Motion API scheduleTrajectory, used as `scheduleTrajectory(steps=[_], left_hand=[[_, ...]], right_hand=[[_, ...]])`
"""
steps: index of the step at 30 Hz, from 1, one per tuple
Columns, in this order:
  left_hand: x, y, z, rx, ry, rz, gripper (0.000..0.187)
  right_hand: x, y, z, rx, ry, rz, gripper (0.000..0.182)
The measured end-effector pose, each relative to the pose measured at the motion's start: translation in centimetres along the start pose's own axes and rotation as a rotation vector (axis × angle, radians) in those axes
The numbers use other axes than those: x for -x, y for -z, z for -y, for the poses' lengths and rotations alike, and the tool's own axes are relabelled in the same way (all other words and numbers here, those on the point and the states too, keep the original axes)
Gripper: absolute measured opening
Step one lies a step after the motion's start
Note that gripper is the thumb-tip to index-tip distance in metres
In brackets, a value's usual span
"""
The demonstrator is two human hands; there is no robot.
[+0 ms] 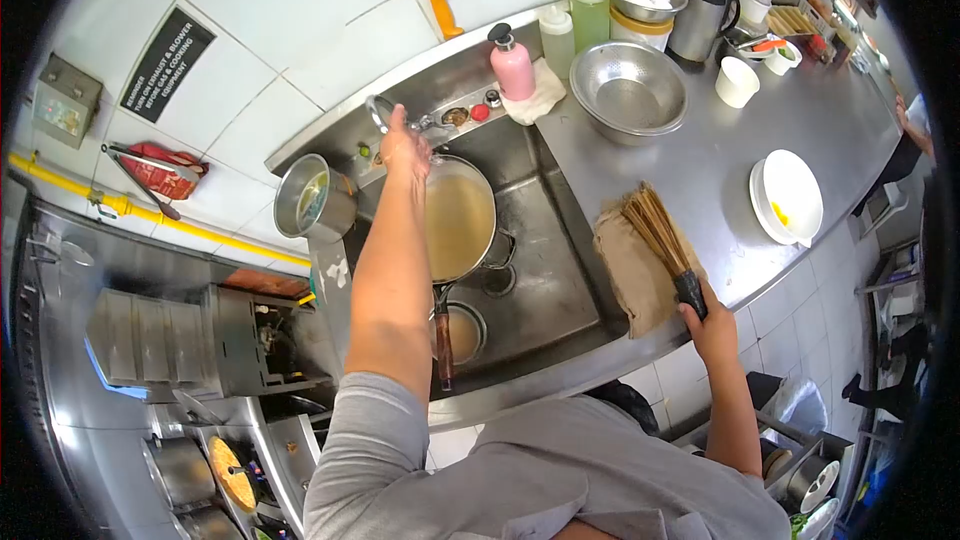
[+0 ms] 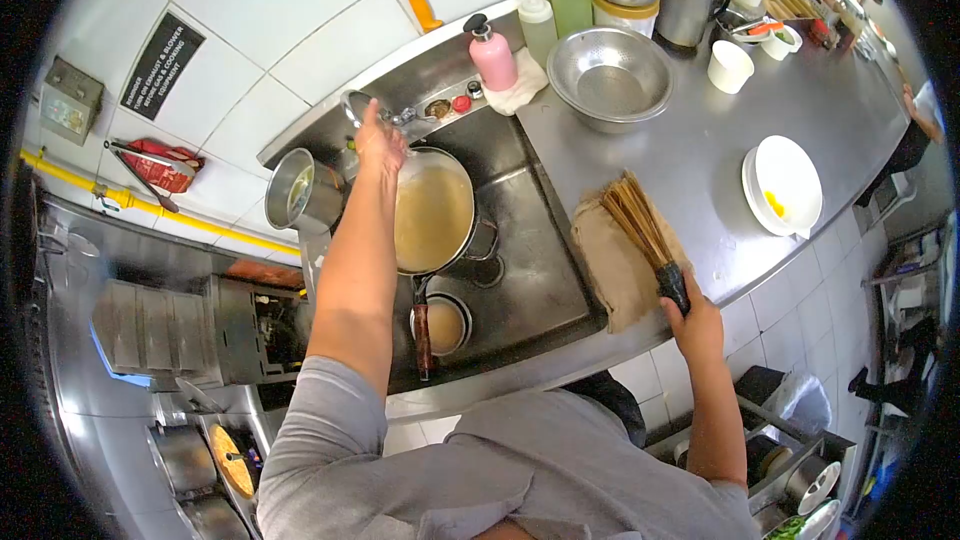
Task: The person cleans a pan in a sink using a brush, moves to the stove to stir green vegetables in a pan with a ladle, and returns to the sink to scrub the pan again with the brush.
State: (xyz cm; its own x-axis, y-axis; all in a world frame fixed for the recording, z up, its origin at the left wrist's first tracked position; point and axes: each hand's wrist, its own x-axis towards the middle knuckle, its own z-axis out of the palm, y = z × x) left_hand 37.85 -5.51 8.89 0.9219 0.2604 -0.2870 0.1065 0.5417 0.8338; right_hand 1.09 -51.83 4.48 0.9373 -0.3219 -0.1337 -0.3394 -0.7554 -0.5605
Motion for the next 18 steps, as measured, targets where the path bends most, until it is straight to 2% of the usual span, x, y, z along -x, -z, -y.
scheduleTrajectory(steps=[1,2,3,4,5,6,7,8,9,10,11,12,13,14,15,16,17,18], left_hand=[[0.0,-0.1,-0.7,-0.013,-0.034,-0.045,0.039],[0.3,0.4,-1.2,-0.187,-0.065,0.008,0.037],[-0.1,1.5,-1.1,-0.175,-0.077,-0.019,0.037],[-0.5,3.2,-0.8,-0.171,-0.030,0.214,0.030],[-0.5,5.7,-0.6,-0.165,0.005,0.431,0.024],[2.0,6.5,-0.7,-0.283,-0.084,0.352,0.015],[5.2,7.2,-0.1,-0.404,-0.168,0.248,0.017],[7.8,9.6,0.7,-0.436,-0.115,0.184,0.035],[8.5,12.9,3.2,-0.890,-0.327,-0.027,0.047],[11.0,16.0,4.2,-1.084,-0.223,-0.134,0.060],[15.3,18.0,4.8,-1.075,-0.135,-0.223,0.055],[19.5,19.3,6.2,-1.218,-0.230,-0.366,0.070],[22.4,21.4,8.3,-1.103,0.041,-0.309,0.067],[24.7,22.8,10.4,-0.959,0.290,-0.226,0.064],[26.9,23.3,12.1,-0.571,0.530,-0.018,0.042],[28.6,23.9,13.9,-0.127,0.663,0.123,0.031],[29.5,24.4,15.0,0.320,0.759,0.279,0.026],[29.7,23.9,14.2,0.331,0.736,0.272,0.026]], right_hand=[[-0.4,0.2,0.3,0.014,-0.029,0.038,0.069],[-0.7,-0.3,-0.6,0.018,-0.013,0.048,0.069],[-0.9,-1.1,-2.2,0.022,0.030,0.031,0.073],[-1.1,-1.5,-2.3,0.027,0.088,0.022,0.077],[-1.0,-1.5,-2.1,0.035,0.050,0.071,0.081],[-1.0,-0.9,-0.9,0.048,0.030,0.130,0.084],[-1.0,-0.9,-0.2,0.065,-0.003,0.181,0.086],[-0.8,-0.7,0.3,0.015,0.025,0.199,0.082],[-1.2,-1.2,0.0,0.085,0.040,0.195,0.081],[-1.4,-0.8,0.5,-0.001,0.091,0.276,0.082],[-2.1,-1.1,0.2,0.125,0.111,0.292,0.085],[-2.5,-1.4,0.1,0.372,0.059,0.211,0.088],[-3.7,-2.0,0.0,0.383,0.144,0.260,0.088],[-5.3,-2.5,0.0,0.386,0.373,0.074,0.084],[-6.4,-2.9,0.4,0.369,0.581,-0.128,0.080],[-6.7,-3.4,2.7,0.366,0.618,-0.116,0.080],[-6.9,-4.0,6.0,0.267,0.702,-0.037,0.073],[-7.2,-4.7,8.4,0.166,0.778,0.039,0.066]])
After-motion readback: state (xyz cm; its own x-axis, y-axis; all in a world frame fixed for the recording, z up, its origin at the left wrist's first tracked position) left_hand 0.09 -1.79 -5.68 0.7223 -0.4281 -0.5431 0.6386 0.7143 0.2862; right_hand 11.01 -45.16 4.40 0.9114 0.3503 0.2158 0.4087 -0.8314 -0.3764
